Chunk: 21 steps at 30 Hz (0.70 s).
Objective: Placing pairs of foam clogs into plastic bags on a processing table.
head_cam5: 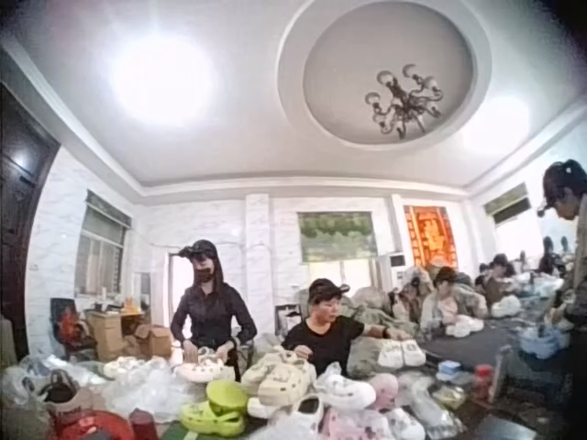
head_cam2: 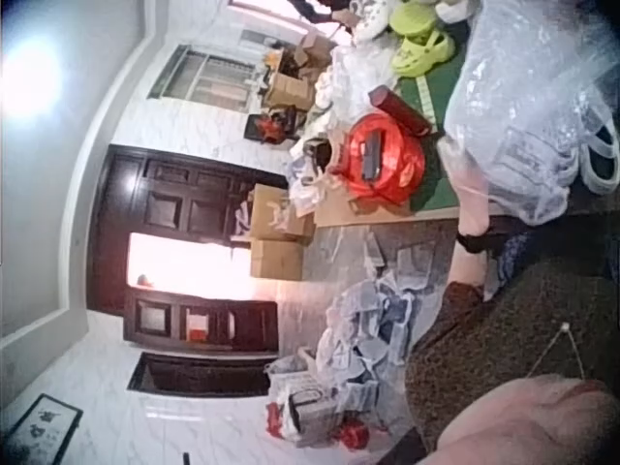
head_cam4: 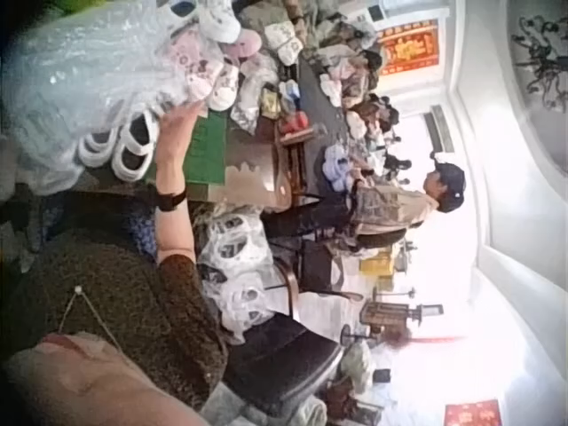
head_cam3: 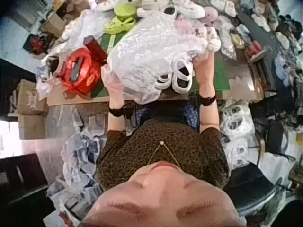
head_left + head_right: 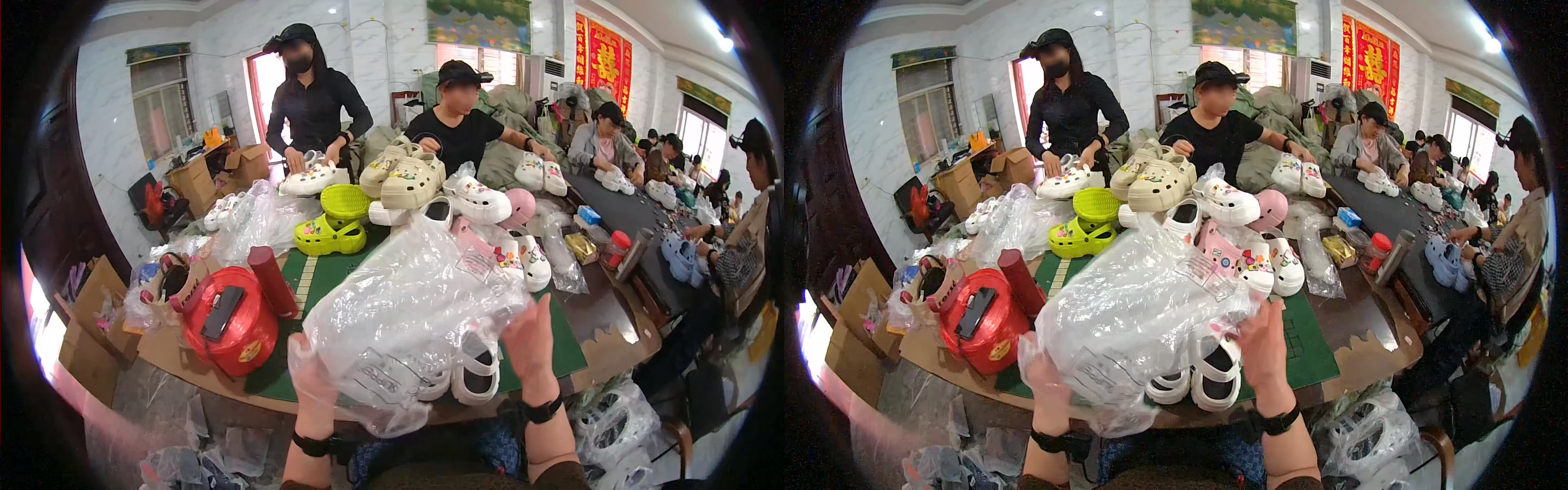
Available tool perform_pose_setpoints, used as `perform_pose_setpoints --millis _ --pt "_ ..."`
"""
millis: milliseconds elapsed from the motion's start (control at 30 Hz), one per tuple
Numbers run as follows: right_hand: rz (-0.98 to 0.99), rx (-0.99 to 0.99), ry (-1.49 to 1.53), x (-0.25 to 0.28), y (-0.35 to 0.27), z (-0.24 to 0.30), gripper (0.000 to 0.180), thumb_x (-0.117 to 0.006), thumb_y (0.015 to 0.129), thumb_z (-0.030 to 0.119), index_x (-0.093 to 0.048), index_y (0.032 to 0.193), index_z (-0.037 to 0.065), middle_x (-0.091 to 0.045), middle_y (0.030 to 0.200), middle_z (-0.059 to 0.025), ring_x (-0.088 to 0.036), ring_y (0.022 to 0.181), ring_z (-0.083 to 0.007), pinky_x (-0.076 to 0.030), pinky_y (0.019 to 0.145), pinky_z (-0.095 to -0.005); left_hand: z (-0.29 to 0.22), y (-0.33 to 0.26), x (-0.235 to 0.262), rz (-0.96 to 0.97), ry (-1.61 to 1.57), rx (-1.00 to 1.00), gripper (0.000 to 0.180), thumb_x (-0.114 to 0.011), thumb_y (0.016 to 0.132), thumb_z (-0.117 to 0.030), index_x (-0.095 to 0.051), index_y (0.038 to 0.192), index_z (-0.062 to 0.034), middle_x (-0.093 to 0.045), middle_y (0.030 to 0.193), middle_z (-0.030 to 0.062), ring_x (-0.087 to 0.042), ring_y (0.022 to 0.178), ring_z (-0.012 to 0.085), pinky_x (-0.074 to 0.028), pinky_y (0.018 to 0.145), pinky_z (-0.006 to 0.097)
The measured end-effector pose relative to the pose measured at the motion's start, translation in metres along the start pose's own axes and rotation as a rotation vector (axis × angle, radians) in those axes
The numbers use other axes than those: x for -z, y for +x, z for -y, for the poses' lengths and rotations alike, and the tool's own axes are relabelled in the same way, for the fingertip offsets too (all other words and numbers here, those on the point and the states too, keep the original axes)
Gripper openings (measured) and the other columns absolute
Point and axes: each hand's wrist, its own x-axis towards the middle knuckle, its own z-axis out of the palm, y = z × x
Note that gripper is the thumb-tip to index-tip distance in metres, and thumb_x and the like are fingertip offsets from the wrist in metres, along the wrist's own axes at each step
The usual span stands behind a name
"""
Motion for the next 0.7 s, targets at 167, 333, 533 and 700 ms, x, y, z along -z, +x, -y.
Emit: perform_pose_setpoints --millis 167,333,533,700 --pt "0.369 -0.334 0.014 -0.018 -0.043 -0.036 0.067 -0.062 0.096 0.035 -0.032 0.147 0.004 -0.052 0.136 -0.0134 -0.051 0.125 -0.0244 -0.046 0.098 -0.041 0.051 -0.03 0.028 0.065 0.035 -0.123 0.01 -0.056 0.098 -0.016 -0.048 0.097 -0.0101 -0.059 0.111 0.0079 -0.06 0.098 0.0199 -0.053 0.085 0.037" --pt "0.291 -0.373 -0.292 -0.008 -0.029 -0.03 0.064 -0.067 0.083 -0.002 -0.04 0.141 0.001 -0.059 0.125 -0.0085 -0.059 0.111 -0.0169 -0.048 0.093 -0.0314 0.057 -0.04 0.055 -0.047 0.141 0.205 0.026 -0.061 0.085 0.003 -0.051 0.107 -0.0055 -0.061 0.112 0.0097 -0.06 0.099 0.0176 -0.052 0.085 0.033" --pt "0.119 -0.131 -0.149 0.028 -0.008 -0.016 0.067 -0.065 0.08 -0.005 -0.039 0.141 0.001 -0.063 0.119 -0.0102 -0.061 0.108 -0.0179 -0.047 0.092 -0.0292 0.011 -0.027 0.077 0.697 0.093 0.479 0.058 -0.079 0.073 -0.012 -0.053 0.124 -0.0038 -0.056 0.128 0.0101 -0.055 0.118 0.0229 -0.043 0.103 0.038" --pt "0.247 -0.264 0.097 0.02 -0.023 -0.016 0.075 -0.058 0.079 -0.009 -0.032 0.149 0.001 -0.051 0.138 -0.0103 -0.056 0.116 -0.0173 -0.045 0.095 -0.0278 0.009 0.003 0.058 0.594 0.472 0.554 0.068 -0.05 0.097 -0.051 -0.039 0.144 -0.0029 -0.051 0.139 0.0189 -0.053 0.123 0.0309 -0.045 0.101 0.044"
